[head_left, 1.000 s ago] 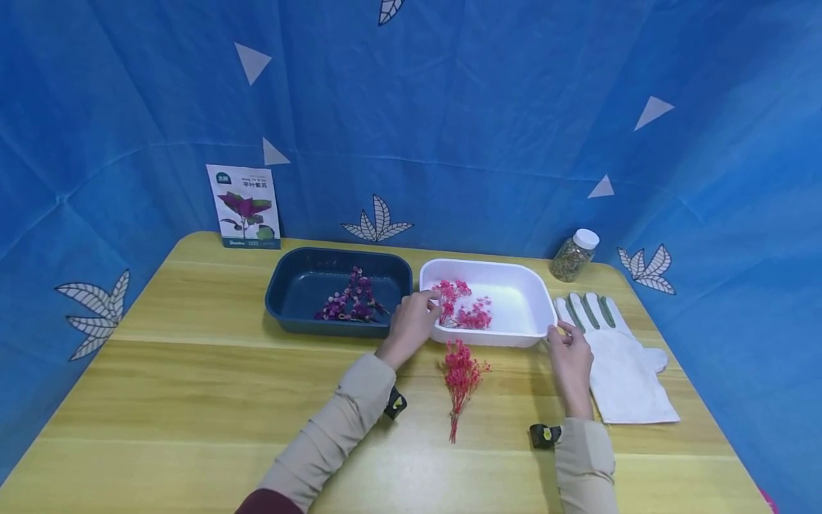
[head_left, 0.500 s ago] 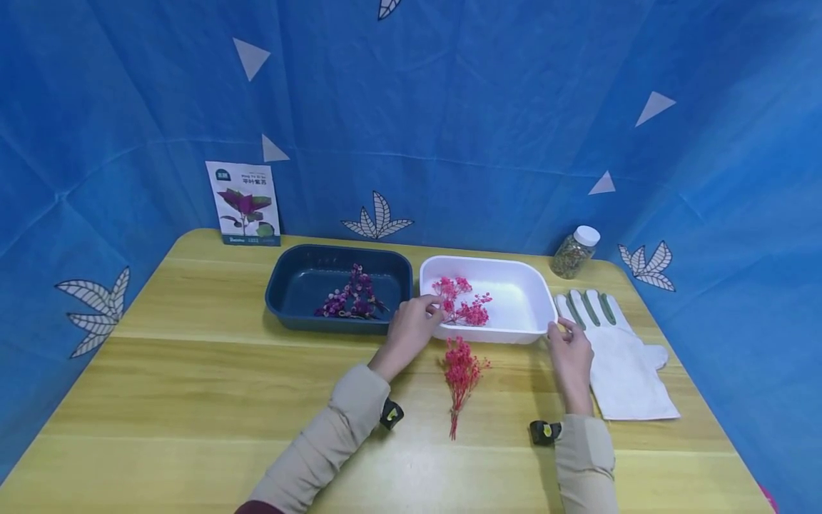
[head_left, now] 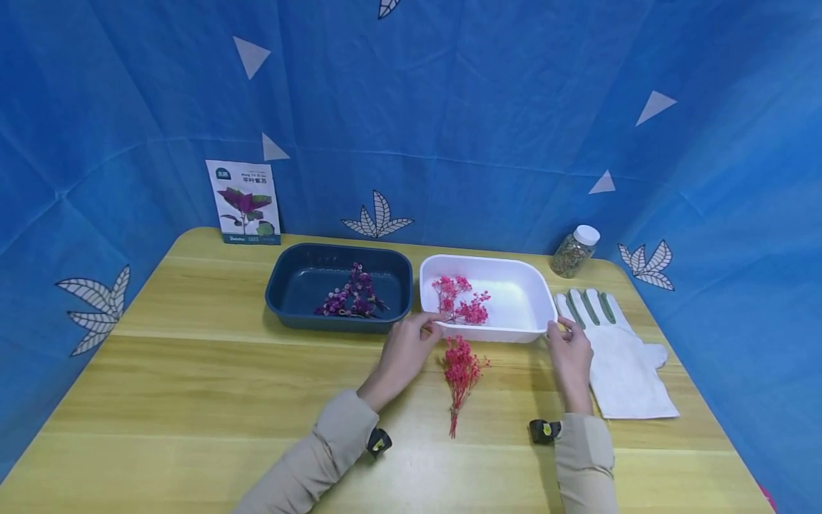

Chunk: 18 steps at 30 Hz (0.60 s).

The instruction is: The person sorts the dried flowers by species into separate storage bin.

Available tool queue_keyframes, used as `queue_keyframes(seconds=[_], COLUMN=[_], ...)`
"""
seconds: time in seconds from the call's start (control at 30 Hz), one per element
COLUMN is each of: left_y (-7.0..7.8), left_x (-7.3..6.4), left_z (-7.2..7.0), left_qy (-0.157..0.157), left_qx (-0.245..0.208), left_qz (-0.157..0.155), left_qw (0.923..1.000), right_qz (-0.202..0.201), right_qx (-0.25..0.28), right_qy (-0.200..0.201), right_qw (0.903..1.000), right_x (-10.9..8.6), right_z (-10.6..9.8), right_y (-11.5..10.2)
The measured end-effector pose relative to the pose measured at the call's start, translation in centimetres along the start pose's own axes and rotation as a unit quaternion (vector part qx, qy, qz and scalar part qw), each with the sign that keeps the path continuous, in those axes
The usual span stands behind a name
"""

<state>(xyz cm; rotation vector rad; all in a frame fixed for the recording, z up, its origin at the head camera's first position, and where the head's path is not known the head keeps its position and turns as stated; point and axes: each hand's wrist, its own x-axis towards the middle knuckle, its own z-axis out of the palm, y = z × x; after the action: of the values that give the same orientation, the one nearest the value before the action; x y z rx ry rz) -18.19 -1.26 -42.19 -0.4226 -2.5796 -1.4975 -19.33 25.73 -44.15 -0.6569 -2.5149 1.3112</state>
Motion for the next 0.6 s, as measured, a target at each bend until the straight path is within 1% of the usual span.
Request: queue_keyframes(seconds=[0.1,0.2,0.43,0.6], left_y=[-0.5,-0.9,-1.5,-1.7], left_x=[-1.0,-1.7,-3.0,-3.8], left_z=[0.2,0.6,1.4,1.7], left_qy=[0.001,-0.005,-0.039,-0.055], left_qx=[0.002,0.006,0.014,0.0], left_qz=[0.007,0.008,-0.009,-0.008], left_qw=[1.0,0.9999,0.9991,0.9984], right_qz=[-0.001,0.001,0.005,0.005], right_qx=[0.0,0.0,0.0,0.002], right_qy=[-0.003,-0.006,-0.006,-0.01], right_qw=[1.0,1.0,1.0,0.9999], right_x=[0.0,0.0,0.0,0.0], right_z=[0.0,0.0,0.0,-0.1], right_y=[0.1,0.1,0.1,0.1])
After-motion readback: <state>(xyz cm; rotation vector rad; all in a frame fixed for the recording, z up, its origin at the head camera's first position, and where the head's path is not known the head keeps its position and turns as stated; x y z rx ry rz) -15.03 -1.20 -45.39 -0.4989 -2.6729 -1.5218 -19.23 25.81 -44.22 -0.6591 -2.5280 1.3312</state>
